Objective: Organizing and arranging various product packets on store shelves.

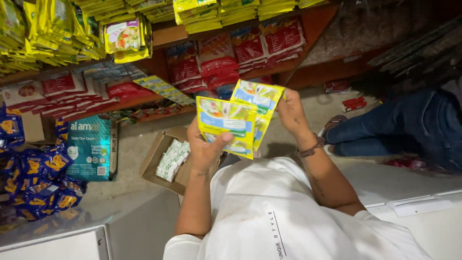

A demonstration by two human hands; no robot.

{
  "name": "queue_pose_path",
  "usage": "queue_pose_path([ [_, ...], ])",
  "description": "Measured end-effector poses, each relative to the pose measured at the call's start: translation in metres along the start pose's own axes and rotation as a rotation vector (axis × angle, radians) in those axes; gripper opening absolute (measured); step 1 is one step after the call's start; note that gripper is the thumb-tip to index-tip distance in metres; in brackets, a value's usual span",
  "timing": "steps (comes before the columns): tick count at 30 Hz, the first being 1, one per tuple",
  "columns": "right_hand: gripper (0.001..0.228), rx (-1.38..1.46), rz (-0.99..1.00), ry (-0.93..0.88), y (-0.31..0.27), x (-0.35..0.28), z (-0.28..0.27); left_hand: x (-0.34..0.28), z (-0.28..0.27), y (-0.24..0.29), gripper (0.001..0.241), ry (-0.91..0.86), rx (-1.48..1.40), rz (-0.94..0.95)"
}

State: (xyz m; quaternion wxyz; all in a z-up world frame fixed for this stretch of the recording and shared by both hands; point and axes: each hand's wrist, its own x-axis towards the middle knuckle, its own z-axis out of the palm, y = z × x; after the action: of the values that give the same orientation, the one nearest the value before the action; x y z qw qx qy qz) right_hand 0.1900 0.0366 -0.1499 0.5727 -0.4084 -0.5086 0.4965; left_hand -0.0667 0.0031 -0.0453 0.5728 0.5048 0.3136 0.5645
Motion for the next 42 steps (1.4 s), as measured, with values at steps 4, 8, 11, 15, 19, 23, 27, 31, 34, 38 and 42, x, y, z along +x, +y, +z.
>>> queue_pose_path([
  [4, 0.038, 0.141, 0.012, 0.010, -0.031, 0.001, 0.011, -0.001, 0.016, -0.005, 0.050, -0.027, 0.051, -0.088],
  [8, 0.036, 0.132, -0.014, 0.039, -0.078, 0.002, 0.034, 0.008, 0.031, -0.008, 0.043, -0.068, 0.268, -0.039],
  [11, 0.024, 0.071, -0.096, 0.096, -0.064, -0.002, 0.029, 0.016, 0.034, -0.012, 0.044, -0.065, 0.625, 0.146],
  [15, 0.014, -0.011, -0.067, 0.107, -0.037, -0.017, 0.019, 0.023, 0.037, -0.016, 0.051, -0.083, 0.919, 0.350],
  [19, 0.017, 0.169, 0.084, 0.122, -0.020, -0.029, 0.022, 0.026, 0.040, -0.031, 0.053, -0.092, 0.762, 0.373],
  [23, 0.021, 0.392, 0.062, 0.109, -0.014, -0.026, 0.033, 0.019, 0.032, -0.064, 0.050, -0.090, 0.418, 0.055],
  [27, 0.020, 0.417, 0.087, 0.157, 0.005, -0.026, 0.041, 0.007, 0.010, -0.085, 0.039, -0.098, 0.266, -0.135],
  [31, 0.029, 0.218, 0.056, 0.203, -0.018, -0.025, 0.052, 0.005, -0.009, -0.095, 0.037, -0.075, 0.385, -0.114],
  [34, 0.035, 0.277, 0.108, 0.197, -0.040, -0.022, 0.054, 0.005, -0.013, -0.088, 0.039, -0.064, 0.456, -0.079],
  [38, 0.039, 0.037, -0.040, 0.055, -0.048, -0.025, 0.034, 0.008, -0.008, -0.097, 0.046, -0.088, 0.315, -0.080],
  [42, 0.040, 0.082, 0.256, 0.184, -0.068, -0.026, 0.000, 0.037, 0.020, -0.086, 0.047, -0.200, 0.277, -0.082],
])
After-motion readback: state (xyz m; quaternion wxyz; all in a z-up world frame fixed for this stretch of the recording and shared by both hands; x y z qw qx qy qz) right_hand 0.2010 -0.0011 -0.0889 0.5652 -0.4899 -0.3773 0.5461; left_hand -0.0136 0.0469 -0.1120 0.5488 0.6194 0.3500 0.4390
